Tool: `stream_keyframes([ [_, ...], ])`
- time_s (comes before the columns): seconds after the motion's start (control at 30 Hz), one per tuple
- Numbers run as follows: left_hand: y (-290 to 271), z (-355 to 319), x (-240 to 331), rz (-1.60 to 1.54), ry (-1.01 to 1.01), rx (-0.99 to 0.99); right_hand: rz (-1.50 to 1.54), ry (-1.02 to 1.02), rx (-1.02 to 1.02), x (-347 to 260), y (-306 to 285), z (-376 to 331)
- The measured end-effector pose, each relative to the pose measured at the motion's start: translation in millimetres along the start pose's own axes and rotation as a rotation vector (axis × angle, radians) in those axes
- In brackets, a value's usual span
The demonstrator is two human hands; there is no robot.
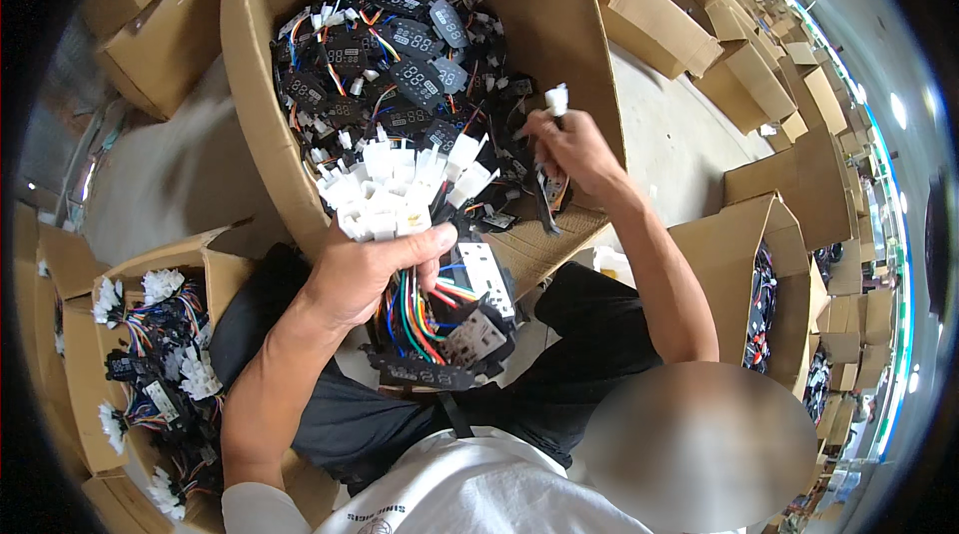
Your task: The person gathers electronic display wire harnesses from a cardboard box into bundles and secures each bundle with a rubber band by hand.
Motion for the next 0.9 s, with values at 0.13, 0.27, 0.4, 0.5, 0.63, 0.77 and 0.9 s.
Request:
stream_keyframes([
  [0.13,3,-6,8,0.022,0.003,0.015,-0.131,0.342,-0.2,95,64,31],
  [0.27,-12,-4,-4,-0.021,-0.019,0.075,0.071,0.69,-0.167,198,137,50],
  [0.4,-7,8,-8,-0.014,-0.039,0.064,0.363,0.824,0.073,360,178,89],
  [0.5,-2,6,-3,0.052,-0.009,0.044,0.186,0.819,0.18,384,160,111],
  [0.63,-18,0,-10,0.146,-0.013,0.075,0.309,0.871,0.286,363,166,97],
  [0.77,-3,11,-4,0.281,0.107,-0.005,0.615,0.769,0.389,338,145,85],
  [0.9,-19,13,-8,0.154,0.116,0.062,0.649,0.574,0.177,237,151,66],
])
Point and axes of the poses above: each hand's wrist, its own z-axis towards the middle knuckle, its own y-axis out of the palm, x = y × z, the point moved 10 cm from there along z, towards the middle knuckle, and after that the axes turned 3 degrees about x, right-handed, at the moved point
